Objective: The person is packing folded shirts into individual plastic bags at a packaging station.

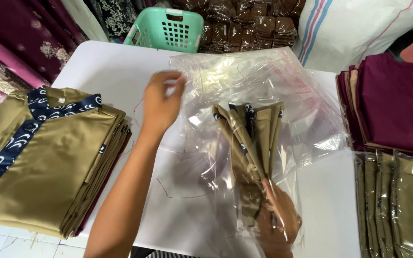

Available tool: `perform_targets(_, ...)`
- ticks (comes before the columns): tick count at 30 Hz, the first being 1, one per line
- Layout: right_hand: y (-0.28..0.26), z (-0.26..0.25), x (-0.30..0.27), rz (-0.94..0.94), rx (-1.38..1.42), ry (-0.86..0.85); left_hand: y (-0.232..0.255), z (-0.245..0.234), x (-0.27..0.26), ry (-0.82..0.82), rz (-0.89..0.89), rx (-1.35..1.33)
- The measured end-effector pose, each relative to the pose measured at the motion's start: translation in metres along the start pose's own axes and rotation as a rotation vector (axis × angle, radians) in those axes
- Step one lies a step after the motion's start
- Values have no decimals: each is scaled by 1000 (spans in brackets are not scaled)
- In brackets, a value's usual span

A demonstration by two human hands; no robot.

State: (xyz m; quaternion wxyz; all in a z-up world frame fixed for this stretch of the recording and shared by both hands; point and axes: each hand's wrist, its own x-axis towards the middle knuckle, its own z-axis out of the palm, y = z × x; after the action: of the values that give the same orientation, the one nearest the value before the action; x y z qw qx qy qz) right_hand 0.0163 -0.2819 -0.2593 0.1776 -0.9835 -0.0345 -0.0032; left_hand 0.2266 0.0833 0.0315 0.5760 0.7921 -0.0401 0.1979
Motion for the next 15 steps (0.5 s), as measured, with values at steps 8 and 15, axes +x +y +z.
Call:
perform_targets(8, -203, -141, -64, 129, 202, 632, 79, 134, 60, -1190, -123, 471)
perform_targets(15, -197, -159, -49, -310, 259, 977, 124, 166, 34, -1270, -305, 252)
